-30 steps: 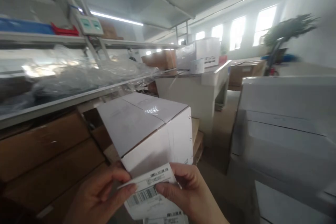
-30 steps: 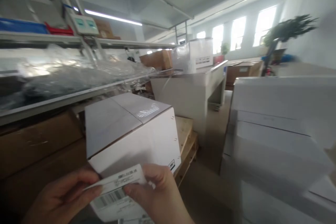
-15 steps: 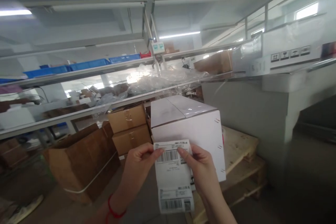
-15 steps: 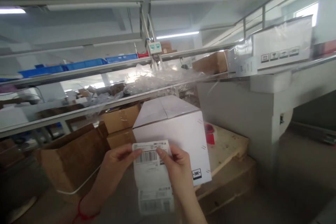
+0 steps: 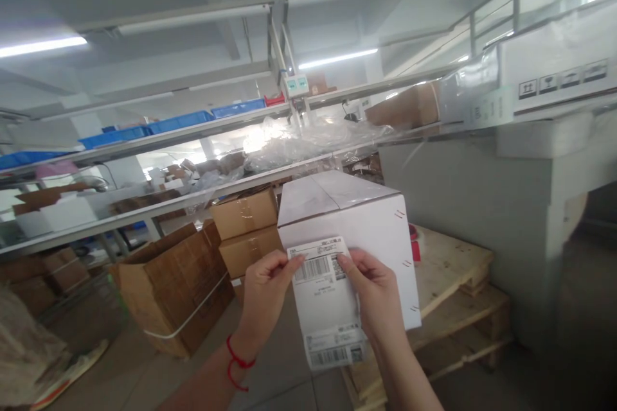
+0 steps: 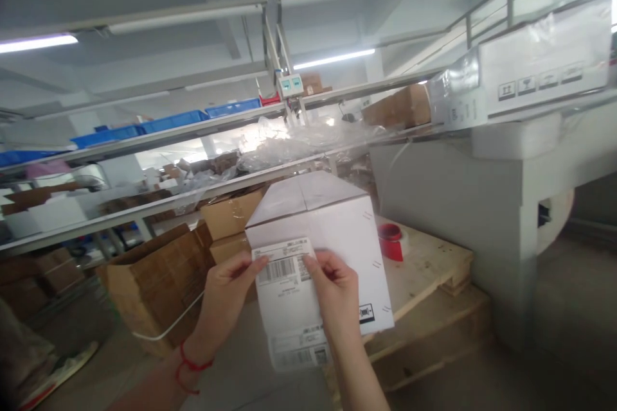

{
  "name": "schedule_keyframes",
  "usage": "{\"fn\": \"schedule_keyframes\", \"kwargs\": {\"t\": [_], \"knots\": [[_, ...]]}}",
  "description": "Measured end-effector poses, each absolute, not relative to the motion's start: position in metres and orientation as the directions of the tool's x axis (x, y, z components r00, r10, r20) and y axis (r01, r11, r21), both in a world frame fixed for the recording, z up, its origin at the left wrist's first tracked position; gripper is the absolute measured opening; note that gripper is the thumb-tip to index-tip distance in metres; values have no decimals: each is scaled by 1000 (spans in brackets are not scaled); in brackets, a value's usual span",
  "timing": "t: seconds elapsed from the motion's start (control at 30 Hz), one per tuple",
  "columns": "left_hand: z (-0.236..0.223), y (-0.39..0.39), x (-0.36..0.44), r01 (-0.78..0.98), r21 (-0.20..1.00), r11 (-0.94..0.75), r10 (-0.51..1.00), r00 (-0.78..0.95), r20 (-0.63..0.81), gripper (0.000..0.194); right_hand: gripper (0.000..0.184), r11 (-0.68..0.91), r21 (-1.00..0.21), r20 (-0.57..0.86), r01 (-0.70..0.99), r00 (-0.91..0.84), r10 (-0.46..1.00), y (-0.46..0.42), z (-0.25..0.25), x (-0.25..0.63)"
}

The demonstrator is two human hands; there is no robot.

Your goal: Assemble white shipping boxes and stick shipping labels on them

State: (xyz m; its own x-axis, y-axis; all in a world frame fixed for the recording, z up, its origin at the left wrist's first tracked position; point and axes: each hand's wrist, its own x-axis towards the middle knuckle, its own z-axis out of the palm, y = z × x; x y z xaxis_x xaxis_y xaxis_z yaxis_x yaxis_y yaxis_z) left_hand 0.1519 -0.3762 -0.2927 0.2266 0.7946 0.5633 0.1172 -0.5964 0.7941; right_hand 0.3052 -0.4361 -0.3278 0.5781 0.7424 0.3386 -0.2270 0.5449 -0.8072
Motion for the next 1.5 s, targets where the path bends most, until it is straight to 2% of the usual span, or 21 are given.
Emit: {"fn": "schedule_keyframes", "kwargs": {"t": [0.1,0.27,0.37,0.43,0.5,0.57,0.67,0.83,1.5], "knots": [[-290,-375,152,76,799,-597,794,195,575,38,35,563,-813,352,-147,647,677,-432,-325,300],[-289,-364,150,-64,782,-620,777,85,623,31,37,560,-828,405,-26,664,629,-427,-314,293],[-287,-354,147,-50,710,-702,710,19,704,47,38,561,-828,406,-3,687,602,-425,-311,290],[-284,-349,145,-8,656,-754,654,72,753,62,39,557,-830,398,4,704,588,-424,-310,289],[-280,-346,145,7,610,-792,604,153,782,68,40,546,-837,395,18,711,582,-424,-308,290],[-276,-344,147,-10,586,-810,571,218,792,67,40,533,-845,397,40,714,576,-425,-306,290],[-274,-344,153,-34,576,-817,546,274,792,54,40,519,-852,399,66,723,564,-426,-304,290],[-275,-343,159,-33,577,-816,554,237,798,41,40,503,-857,414,108,725,550,-427,-306,290],[-276,-345,161,-3,584,-811,568,231,790,43,44,486,-870,401,86,697,594,-426,-305,296]]}}
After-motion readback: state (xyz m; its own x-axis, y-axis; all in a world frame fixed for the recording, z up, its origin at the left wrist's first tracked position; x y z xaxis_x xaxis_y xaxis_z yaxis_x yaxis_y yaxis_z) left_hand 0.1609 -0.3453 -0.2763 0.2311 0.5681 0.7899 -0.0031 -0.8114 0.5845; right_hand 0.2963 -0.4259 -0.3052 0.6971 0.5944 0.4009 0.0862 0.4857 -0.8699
